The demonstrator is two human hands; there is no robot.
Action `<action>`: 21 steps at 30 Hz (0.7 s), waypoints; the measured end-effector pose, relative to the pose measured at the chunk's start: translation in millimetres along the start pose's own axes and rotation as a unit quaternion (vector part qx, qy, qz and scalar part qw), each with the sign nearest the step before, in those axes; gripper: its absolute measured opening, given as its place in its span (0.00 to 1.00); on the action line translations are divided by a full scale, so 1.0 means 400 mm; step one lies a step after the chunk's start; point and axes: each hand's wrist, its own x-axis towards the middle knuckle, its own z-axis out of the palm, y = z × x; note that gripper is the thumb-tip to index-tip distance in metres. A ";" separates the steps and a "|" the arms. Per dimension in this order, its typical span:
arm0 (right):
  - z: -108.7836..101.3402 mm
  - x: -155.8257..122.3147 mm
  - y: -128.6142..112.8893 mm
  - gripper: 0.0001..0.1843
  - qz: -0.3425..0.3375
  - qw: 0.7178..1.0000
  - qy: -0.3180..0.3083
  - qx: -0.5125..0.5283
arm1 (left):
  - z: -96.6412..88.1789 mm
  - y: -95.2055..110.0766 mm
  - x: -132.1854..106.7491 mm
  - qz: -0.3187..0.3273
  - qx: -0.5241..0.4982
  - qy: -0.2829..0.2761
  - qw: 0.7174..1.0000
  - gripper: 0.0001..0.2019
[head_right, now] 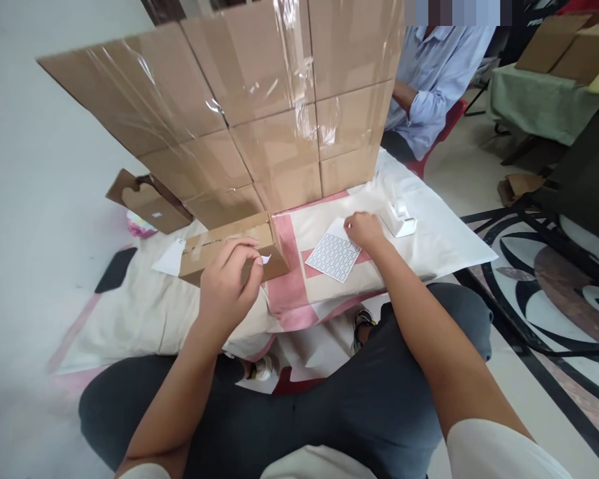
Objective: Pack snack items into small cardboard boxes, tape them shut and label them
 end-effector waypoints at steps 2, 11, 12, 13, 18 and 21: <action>-0.003 -0.021 -0.022 0.11 -0.011 1.000 -0.010 0.016 | -0.010 -0.006 0.002 -0.002 -0.003 0.009 1.000 0.04; -0.041 -0.199 -0.266 0.20 -0.262 0.822 -0.069 0.502 | 0.011 -0.011 0.000 0.064 0.052 -0.068 0.994 0.03; -0.043 -0.213 -0.288 0.20 -0.239 0.798 -0.093 0.546 | 0.018 -0.011 -0.002 0.073 0.062 -0.064 0.993 0.03; -0.046 -0.221 -0.303 0.19 -0.204 0.773 -0.123 0.587 | 0.026 -0.012 -0.003 0.082 0.072 -0.058 0.992 0.03; -0.061 -0.210 -0.303 0.18 -0.036 0.610 -0.289 0.737 | 0.060 -0.016 -0.007 0.167 0.070 -0.012 0.983 0.02; -0.070 -0.195 -0.282 0.13 -0.049 0.574 -0.324 0.750 | 0.077 -0.015 -0.010 0.209 0.055 0.012 0.976 0.06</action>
